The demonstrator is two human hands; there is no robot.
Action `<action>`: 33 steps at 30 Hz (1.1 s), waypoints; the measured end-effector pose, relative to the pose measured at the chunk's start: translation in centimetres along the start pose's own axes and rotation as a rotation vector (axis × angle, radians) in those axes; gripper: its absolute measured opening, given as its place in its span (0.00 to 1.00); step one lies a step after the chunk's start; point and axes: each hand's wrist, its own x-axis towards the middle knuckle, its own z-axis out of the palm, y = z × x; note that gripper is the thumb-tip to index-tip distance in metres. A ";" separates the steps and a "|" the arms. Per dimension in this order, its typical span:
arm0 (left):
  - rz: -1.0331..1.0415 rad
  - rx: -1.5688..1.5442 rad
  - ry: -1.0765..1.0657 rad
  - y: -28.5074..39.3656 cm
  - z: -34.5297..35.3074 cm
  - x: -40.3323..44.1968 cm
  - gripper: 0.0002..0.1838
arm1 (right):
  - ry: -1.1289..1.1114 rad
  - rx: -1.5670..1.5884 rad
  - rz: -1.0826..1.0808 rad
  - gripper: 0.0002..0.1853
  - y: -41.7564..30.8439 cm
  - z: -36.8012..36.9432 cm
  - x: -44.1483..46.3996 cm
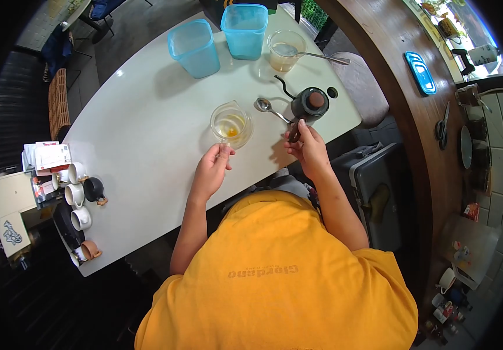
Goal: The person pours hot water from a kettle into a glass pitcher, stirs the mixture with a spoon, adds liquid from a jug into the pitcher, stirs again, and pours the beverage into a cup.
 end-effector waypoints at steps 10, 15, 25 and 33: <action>0.051 -0.165 -0.037 -2.6 0.3 1.1 0.18 | 0.040 0.141 -0.143 0.16 1.3 -0.2 1.1; 0.086 -0.284 -0.017 -2.4 0.8 1.1 0.19 | 0.178 -0.048 -0.259 0.19 0.2 -1.4 0.4; 0.136 -0.212 0.077 -3.0 0.9 -0.1 0.19 | 0.049 -0.136 -0.275 0.17 -3.2 -2.9 -1.9; 0.142 -0.329 0.008 -3.4 2.1 -0.4 0.20 | -0.118 -0.218 -0.241 0.18 -5.6 -2.3 -4.3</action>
